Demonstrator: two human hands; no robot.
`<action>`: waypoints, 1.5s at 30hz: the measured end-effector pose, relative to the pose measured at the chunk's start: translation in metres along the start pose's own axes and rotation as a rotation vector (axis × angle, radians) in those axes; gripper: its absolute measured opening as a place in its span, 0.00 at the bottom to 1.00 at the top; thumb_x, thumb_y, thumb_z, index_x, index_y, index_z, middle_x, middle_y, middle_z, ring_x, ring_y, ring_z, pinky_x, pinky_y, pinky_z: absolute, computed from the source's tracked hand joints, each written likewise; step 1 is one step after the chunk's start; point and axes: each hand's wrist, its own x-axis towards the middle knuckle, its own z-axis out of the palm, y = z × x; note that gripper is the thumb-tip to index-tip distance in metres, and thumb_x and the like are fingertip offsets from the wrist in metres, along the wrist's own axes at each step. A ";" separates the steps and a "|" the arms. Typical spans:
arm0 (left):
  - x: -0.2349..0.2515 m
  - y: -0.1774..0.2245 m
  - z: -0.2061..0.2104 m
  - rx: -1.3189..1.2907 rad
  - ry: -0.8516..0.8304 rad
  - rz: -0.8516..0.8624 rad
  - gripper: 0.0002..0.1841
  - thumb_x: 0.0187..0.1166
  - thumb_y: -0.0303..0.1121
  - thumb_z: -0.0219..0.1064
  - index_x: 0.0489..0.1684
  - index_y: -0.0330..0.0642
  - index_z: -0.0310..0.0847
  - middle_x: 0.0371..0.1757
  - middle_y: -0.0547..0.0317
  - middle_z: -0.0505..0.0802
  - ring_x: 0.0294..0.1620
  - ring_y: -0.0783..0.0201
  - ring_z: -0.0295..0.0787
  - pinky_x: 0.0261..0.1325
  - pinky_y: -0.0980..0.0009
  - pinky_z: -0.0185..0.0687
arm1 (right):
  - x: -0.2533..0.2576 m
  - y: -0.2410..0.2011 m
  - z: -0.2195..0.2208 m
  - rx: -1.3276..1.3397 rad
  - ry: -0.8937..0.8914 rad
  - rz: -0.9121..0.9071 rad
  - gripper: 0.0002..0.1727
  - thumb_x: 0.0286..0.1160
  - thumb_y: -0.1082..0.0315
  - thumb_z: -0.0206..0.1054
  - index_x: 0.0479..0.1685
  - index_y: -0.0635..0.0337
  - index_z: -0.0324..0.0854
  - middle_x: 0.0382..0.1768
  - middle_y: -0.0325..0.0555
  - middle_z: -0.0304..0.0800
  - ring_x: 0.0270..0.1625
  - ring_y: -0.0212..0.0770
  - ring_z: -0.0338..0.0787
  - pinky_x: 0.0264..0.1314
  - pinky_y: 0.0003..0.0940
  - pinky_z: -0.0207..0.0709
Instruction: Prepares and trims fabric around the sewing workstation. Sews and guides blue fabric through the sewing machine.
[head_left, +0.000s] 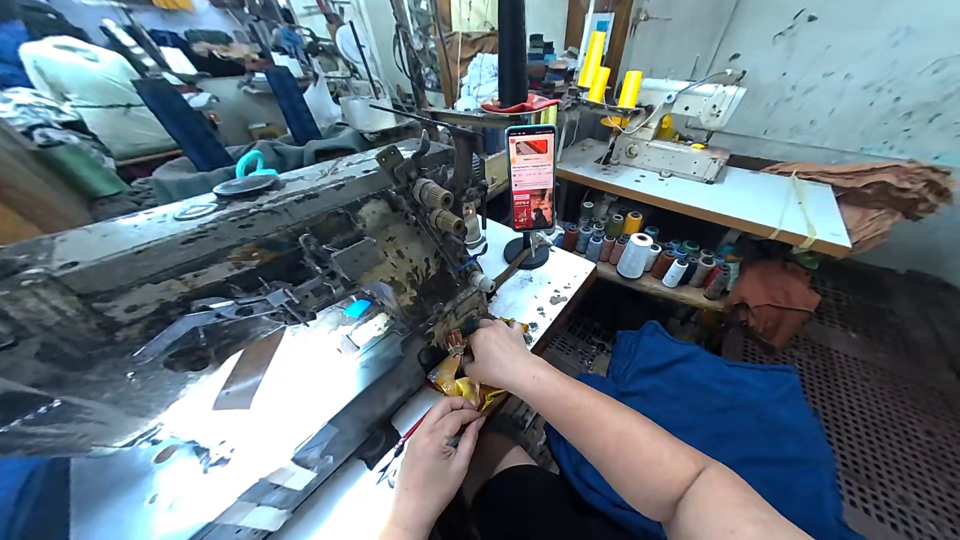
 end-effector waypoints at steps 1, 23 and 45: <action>0.000 0.000 0.000 -0.001 0.004 0.001 0.10 0.75 0.37 0.69 0.35 0.44 0.96 0.47 0.62 0.94 0.49 0.79 0.89 0.56 0.86 0.83 | -0.001 0.001 -0.003 0.023 -0.011 0.011 0.18 0.74 0.55 0.70 0.47 0.62 0.89 0.66 0.53 0.84 0.74 0.55 0.79 0.70 0.67 0.67; 0.001 0.001 -0.003 -0.023 -0.068 -0.015 0.08 0.78 0.33 0.70 0.38 0.42 0.95 0.49 0.59 0.94 0.54 0.74 0.90 0.60 0.80 0.85 | -0.011 0.012 -0.010 -0.158 -0.037 0.006 0.22 0.81 0.46 0.66 0.49 0.56 0.92 0.64 0.55 0.85 0.71 0.58 0.80 0.65 0.65 0.70; 0.002 0.010 -0.004 -0.028 0.048 0.059 0.34 0.73 0.49 0.78 0.78 0.46 0.75 0.80 0.39 0.77 0.48 0.67 0.92 0.42 0.72 0.92 | 0.000 0.032 -0.016 0.138 0.055 -0.121 0.21 0.73 0.48 0.70 0.53 0.52 0.94 0.62 0.57 0.86 0.67 0.56 0.83 0.68 0.65 0.73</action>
